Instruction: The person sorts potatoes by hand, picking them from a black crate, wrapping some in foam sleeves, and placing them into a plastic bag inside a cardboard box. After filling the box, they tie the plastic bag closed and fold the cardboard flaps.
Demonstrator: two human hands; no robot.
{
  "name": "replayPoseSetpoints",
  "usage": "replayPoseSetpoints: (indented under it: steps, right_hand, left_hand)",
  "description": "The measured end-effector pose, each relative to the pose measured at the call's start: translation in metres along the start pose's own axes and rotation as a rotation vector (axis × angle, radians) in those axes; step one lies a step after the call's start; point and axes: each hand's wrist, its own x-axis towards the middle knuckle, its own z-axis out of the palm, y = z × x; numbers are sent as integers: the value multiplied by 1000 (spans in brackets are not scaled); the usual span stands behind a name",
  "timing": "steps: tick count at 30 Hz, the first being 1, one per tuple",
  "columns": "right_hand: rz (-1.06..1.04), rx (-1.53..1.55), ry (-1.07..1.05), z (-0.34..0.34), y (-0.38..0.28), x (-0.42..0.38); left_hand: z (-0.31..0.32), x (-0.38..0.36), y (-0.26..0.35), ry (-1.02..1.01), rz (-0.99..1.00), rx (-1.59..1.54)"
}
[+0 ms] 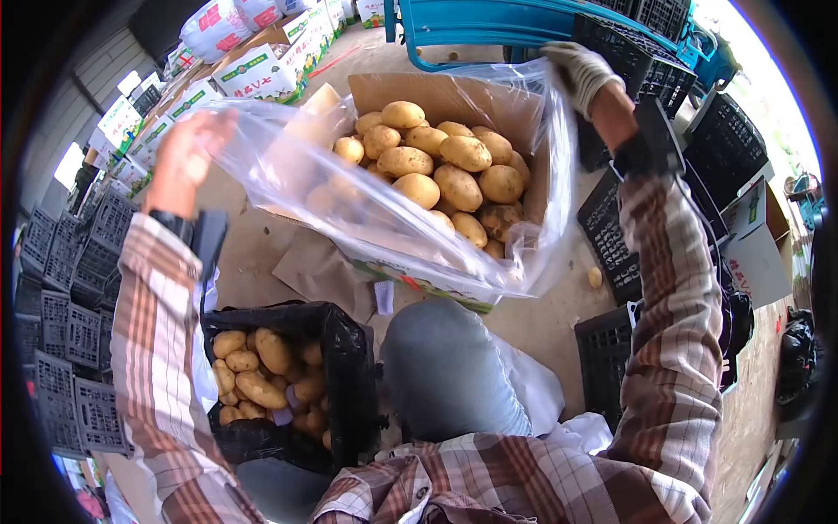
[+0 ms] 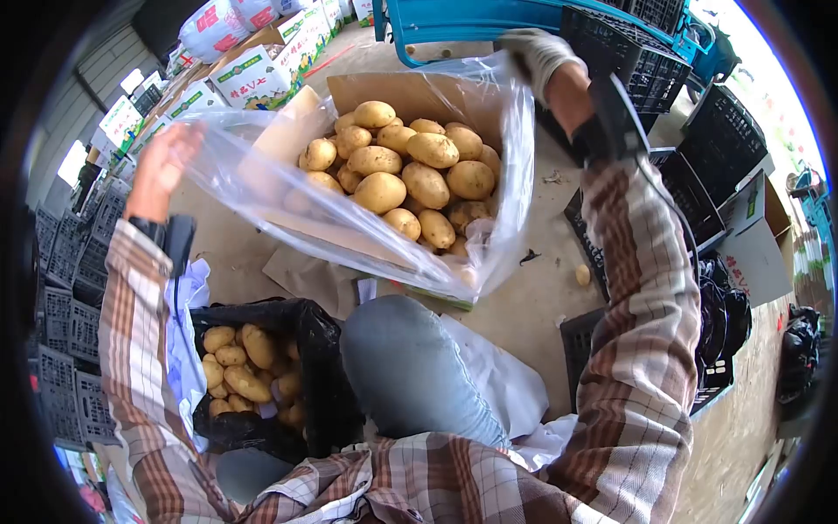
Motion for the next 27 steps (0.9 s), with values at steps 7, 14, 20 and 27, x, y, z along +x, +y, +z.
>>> replayPoseSetpoints:
  steps: [7, 14, 20, 27]
  right_hand:
    - [-579, -1194, -1049, 26, 1, -169]
    - [-152, -1143, -359, -8, -18, -85]
    - [-303, -1188, -446, 126, 16, -90]
    - [-961, -660, -775, 123, 42, -115]
  left_hand:
    - [-47, 53, -18, 442, 68, -59]
    - [49, 20, -21, -16, 3, 461]
    - [162, -46, -91, -385, -243, 677]
    - [158, -70, -128, -486, -97, 334]
